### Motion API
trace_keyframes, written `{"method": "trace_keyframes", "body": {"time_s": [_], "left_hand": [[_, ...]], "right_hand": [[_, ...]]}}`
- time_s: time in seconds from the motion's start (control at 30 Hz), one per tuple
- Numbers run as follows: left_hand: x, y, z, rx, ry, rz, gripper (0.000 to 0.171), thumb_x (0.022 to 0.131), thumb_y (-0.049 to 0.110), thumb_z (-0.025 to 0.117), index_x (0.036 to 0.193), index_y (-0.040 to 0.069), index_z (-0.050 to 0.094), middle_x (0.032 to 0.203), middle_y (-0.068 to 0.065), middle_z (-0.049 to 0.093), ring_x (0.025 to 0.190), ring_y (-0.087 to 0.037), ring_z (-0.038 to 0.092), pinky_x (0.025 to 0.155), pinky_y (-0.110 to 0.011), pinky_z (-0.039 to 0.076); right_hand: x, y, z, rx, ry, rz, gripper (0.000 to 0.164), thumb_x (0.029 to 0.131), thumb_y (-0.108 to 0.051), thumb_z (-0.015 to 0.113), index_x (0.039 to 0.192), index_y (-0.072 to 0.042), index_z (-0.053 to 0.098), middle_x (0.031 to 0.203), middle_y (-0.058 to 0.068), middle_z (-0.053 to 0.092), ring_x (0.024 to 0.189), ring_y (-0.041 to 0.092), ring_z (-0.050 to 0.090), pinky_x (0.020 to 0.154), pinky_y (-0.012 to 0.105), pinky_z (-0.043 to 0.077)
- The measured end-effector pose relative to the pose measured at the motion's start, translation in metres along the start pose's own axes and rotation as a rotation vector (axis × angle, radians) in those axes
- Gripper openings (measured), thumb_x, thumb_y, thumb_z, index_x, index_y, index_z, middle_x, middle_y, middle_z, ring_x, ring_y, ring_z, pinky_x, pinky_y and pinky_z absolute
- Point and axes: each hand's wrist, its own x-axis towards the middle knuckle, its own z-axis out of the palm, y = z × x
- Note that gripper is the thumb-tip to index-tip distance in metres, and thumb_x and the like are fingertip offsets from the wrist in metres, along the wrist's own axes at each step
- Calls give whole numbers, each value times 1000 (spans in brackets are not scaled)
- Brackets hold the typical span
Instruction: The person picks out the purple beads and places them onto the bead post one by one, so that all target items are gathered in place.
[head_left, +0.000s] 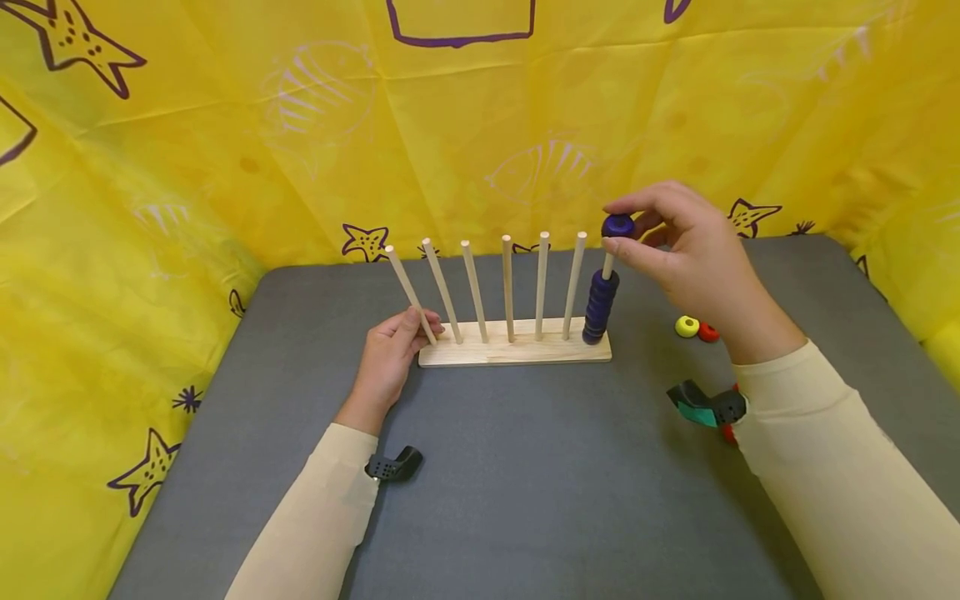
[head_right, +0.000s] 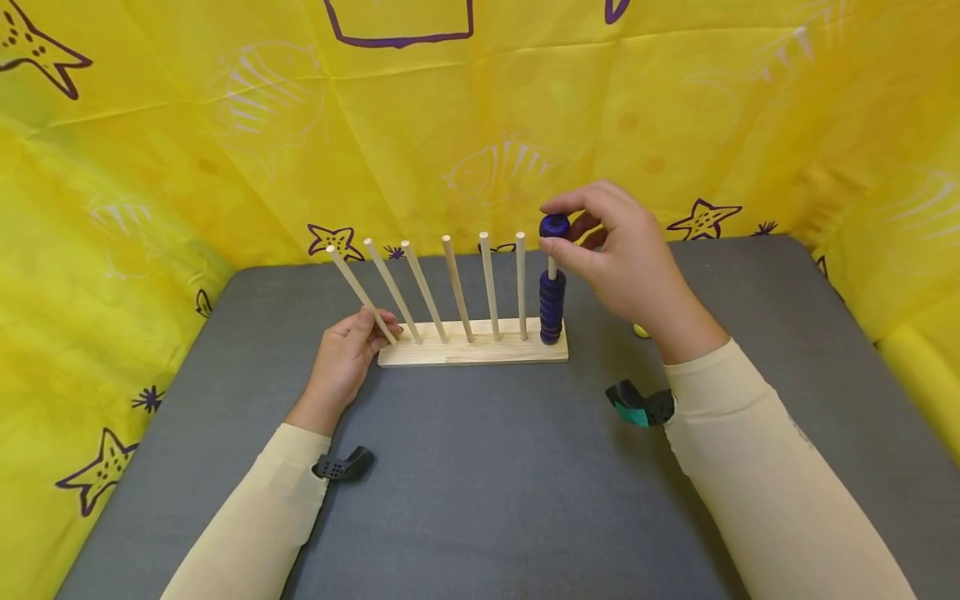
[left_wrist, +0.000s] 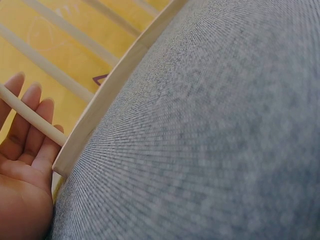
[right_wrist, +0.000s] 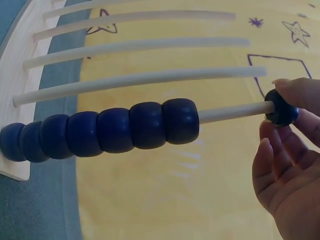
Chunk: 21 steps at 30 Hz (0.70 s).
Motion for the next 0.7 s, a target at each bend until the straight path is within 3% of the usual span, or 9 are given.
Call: {"method": "trace_keyframes", "body": {"time_s": [0.47,0.7], "left_hand": [[3,0,2,-1,-6,-6,51,116,31,56,121,-18,69,109,-16,74,110,-26,71,98,-34,57],[4,-2,2,2,9,-15,46,118,26,54,119,-18,70,109,-19,74,109,-25,71,98,-35,57]], "right_hand": [[-6,8,-2,2,-29,54,29,100,-8,83,128,-8,77,124,5,67,107,19,59,88,20,51],[-11,18,-6,-4,-29,69,25,102,-13,80,127,-9,77,120,3,69,102,17,60,86,22,49]]}}
